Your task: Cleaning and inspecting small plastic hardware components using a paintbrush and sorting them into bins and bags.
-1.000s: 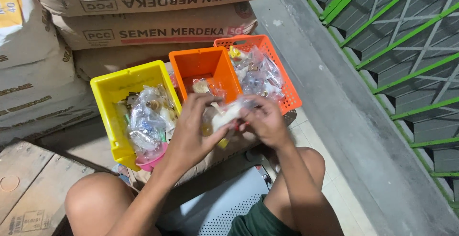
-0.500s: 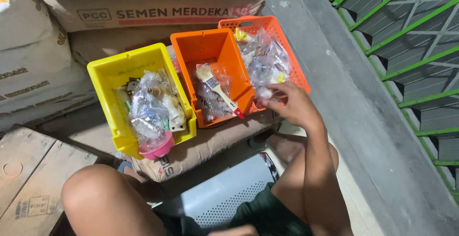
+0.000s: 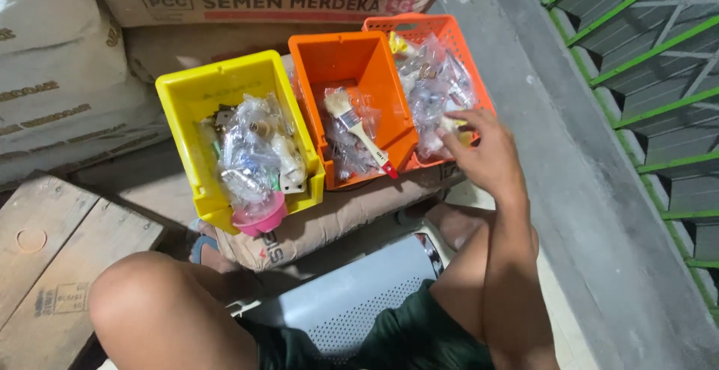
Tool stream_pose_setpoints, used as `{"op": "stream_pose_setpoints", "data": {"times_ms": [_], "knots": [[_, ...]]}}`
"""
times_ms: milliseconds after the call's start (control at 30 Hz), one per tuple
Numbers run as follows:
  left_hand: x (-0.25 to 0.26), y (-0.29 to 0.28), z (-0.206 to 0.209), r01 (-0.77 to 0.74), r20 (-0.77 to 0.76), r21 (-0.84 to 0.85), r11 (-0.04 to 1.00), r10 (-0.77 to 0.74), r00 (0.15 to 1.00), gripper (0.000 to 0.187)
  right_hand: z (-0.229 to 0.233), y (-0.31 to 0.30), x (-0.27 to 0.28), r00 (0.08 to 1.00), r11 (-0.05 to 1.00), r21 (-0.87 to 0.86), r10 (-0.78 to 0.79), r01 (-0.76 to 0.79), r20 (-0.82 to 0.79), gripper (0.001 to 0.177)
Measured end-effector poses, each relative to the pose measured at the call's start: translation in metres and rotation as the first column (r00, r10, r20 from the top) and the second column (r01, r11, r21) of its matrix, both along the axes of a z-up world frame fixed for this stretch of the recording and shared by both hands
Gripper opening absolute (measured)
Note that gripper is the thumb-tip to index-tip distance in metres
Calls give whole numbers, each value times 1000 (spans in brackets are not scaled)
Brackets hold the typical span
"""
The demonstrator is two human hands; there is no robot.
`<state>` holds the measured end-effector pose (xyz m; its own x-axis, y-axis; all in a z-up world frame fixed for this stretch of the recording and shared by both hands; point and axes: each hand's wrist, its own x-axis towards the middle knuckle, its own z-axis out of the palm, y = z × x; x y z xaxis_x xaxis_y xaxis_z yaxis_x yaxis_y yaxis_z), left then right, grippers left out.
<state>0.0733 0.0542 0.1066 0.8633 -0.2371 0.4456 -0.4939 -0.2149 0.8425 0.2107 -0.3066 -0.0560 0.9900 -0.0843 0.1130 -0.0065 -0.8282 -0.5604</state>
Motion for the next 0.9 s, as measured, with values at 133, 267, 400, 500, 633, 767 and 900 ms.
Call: {"op": "stream_pose_setpoints", "data": {"times_ms": [133, 267, 400, 500, 633, 767, 900], "knots": [[31, 13, -22, -32, 30, 90, 995, 29, 999, 25, -8, -10, -4, 988, 999, 30, 17, -22, 155, 34], [63, 34, -76, -59, 106, 155, 986, 43, 993, 37, 14, 8, -15, 984, 996, 77, -60, 48, 168, 30], [105, 41, -122, -38, -46, 414, 909, 63, 997, 50, 15, 11, -15, 976, 989, 135, -86, 59, 202, 24], [118, 39, -167, 23, -171, 739, 673, 154, 973, 57, 12, 11, -15, 972, 979, 203, -78, 33, 220, 24], [116, 13, -188, 60, -174, 846, 530, 168, 970, 77, 13, 13, -16, 965, 962, 271, -52, -20, 257, 24], [121, -1, -183, 8, -131, 843, 538, 191, 973, 81, 15, 18, -17, 962, 955, 293, -49, -33, 268, 23], [127, -11, -172, -16, -160, 798, 602, 238, 958, 77, 15, 23, -18, 955, 953, 290, -2, -88, 297, 21]]}}
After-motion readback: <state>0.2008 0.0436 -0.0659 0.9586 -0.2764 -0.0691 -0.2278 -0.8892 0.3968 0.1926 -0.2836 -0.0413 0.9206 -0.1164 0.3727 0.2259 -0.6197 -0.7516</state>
